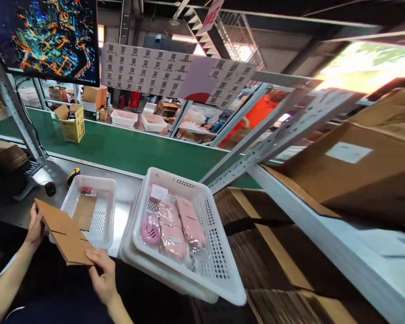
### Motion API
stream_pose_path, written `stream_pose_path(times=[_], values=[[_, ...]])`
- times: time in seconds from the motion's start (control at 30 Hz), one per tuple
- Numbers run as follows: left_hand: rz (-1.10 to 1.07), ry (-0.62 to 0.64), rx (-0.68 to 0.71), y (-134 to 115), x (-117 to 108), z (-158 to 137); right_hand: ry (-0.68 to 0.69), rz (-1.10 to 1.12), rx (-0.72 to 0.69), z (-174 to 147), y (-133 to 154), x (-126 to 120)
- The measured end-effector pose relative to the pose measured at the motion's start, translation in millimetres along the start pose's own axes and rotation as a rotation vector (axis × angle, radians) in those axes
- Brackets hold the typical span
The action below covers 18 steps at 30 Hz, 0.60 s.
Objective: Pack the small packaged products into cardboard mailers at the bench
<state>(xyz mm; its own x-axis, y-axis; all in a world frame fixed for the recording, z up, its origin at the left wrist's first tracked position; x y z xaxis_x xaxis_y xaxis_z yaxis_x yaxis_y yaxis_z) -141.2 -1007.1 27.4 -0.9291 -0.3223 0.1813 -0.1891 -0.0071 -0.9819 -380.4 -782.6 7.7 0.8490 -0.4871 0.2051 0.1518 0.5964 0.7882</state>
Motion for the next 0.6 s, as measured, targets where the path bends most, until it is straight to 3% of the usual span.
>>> stream_pose_path(times=[0.13,0.3,0.47,0.6], values=[[-0.154,-0.142,0.046,14,7,22,0.065,0.109,0.025,36,-22,-11],[-0.194,-0.119,0.146,16,31,39,0.021,0.096,0.067,61,-32,-32],[-0.111,-0.029,0.175,11,61,50,-0.090,-0.178,0.032,40,-51,-32],[-0.002,0.021,0.274,5,70,57,-0.314,-0.310,0.181,19,-80,-22]])
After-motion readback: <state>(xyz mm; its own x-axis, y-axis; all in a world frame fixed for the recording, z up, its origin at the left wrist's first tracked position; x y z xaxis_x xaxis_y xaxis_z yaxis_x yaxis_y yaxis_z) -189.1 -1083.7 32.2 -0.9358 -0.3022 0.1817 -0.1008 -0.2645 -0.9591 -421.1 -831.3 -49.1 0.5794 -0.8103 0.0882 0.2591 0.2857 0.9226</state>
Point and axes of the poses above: each hand's wrist, its own z-axis towards the middle knuckle, its own x-axis out of the palm, y = z × x, the point moved 4 cm from there along z, towards the middle knuckle, and after that the axes turned 12 degrees about -y, right-handed, at the moved point
